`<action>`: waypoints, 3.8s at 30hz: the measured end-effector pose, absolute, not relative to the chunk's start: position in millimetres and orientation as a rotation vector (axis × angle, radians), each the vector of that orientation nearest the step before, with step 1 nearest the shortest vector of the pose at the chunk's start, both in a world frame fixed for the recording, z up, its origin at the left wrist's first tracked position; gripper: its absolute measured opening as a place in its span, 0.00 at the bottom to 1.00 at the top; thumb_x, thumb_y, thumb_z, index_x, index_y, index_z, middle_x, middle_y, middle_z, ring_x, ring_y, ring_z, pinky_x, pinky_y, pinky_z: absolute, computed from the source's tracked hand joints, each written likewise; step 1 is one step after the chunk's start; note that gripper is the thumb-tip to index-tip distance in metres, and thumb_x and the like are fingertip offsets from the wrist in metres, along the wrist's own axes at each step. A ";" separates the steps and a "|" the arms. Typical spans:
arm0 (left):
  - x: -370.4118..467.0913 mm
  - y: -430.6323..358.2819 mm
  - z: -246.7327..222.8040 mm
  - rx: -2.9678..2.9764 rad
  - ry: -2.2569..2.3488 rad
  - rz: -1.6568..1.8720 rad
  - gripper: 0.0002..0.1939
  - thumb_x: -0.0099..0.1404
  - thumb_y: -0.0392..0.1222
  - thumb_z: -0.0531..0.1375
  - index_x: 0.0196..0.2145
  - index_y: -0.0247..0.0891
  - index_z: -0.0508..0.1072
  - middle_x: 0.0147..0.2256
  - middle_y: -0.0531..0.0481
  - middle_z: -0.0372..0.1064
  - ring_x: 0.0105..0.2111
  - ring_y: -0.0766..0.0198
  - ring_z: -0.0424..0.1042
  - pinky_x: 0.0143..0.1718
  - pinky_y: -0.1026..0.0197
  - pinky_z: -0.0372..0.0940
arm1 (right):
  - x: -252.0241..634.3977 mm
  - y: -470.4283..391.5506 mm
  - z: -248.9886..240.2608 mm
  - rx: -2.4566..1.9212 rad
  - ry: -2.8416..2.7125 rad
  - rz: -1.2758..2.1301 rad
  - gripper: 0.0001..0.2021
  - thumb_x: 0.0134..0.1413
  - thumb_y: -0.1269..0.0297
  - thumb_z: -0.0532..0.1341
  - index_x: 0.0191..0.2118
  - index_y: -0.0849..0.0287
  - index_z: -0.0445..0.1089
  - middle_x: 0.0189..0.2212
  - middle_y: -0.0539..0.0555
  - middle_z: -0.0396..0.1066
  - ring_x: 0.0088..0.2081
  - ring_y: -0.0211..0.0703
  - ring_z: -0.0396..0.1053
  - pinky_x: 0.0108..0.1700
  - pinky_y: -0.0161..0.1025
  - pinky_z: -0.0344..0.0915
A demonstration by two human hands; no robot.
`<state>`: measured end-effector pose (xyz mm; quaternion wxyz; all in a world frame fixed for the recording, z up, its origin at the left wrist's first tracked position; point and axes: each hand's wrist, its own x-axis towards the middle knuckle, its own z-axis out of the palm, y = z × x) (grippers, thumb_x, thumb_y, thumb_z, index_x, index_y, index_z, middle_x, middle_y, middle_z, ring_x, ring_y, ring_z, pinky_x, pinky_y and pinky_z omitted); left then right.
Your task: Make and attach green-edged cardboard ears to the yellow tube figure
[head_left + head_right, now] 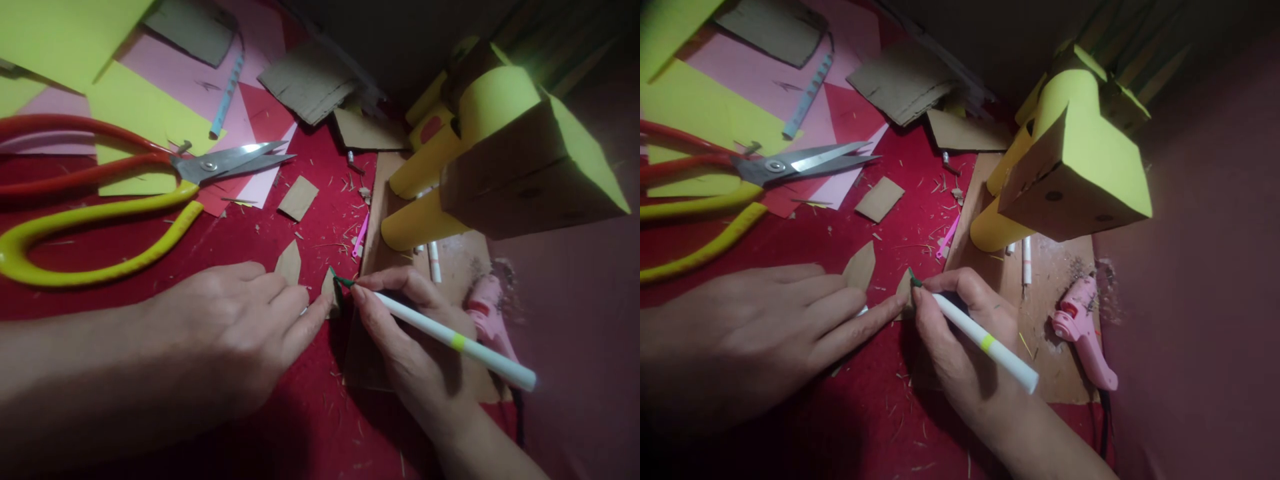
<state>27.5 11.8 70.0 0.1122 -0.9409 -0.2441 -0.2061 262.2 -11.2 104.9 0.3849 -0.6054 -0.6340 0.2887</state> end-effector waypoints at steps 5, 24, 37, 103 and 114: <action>28.9 10.2 70.2 -2.738 -0.757 -0.559 0.31 0.71 0.20 0.46 0.67 0.24 0.72 0.44 0.44 0.85 0.43 0.51 0.84 0.45 0.47 0.72 | 260.2 -9.1 105.5 -1.542 -1.610 0.762 0.06 0.66 0.68 0.75 0.36 0.52 0.83 0.24 0.46 0.82 0.23 0.39 0.80 0.26 0.30 0.76; 30.0 12.9 67.7 -2.770 -0.756 -0.657 0.21 0.82 0.31 0.52 0.64 0.27 0.78 0.36 0.48 0.81 0.32 0.52 0.76 0.37 0.47 0.71 | 256.8 -7.9 108.9 -1.565 -1.639 0.633 0.08 0.60 0.71 0.71 0.30 0.52 0.78 0.20 0.43 0.78 0.20 0.32 0.76 0.25 0.24 0.70; 24.1 17.3 79.6 -2.858 -0.672 -0.546 0.28 0.77 0.23 0.45 0.65 0.26 0.76 0.38 0.48 0.83 0.34 0.53 0.80 0.35 0.49 0.75 | 256.3 -7.0 107.5 -1.540 -1.662 0.543 0.09 0.58 0.72 0.70 0.28 0.52 0.78 0.20 0.42 0.78 0.19 0.29 0.74 0.25 0.21 0.68; 32.2 0.3 76.5 -2.890 -0.926 -0.461 0.19 0.81 0.45 0.61 0.62 0.44 0.85 0.30 0.51 0.74 0.29 0.52 0.69 0.37 0.47 0.72 | 270.4 -5.2 102.0 -1.681 -1.676 0.587 0.07 0.64 0.63 0.80 0.38 0.44 0.84 0.30 0.52 0.84 0.25 0.50 0.79 0.20 0.39 0.72; 31.7 0.2 75.4 -2.902 -0.914 -0.452 0.20 0.80 0.49 0.63 0.64 0.43 0.84 0.29 0.52 0.73 0.27 0.53 0.67 0.36 0.47 0.69 | 261.6 0.0 107.0 -1.520 -1.809 0.639 0.10 0.65 0.72 0.73 0.33 0.50 0.79 0.24 0.44 0.79 0.22 0.37 0.76 0.24 0.30 0.71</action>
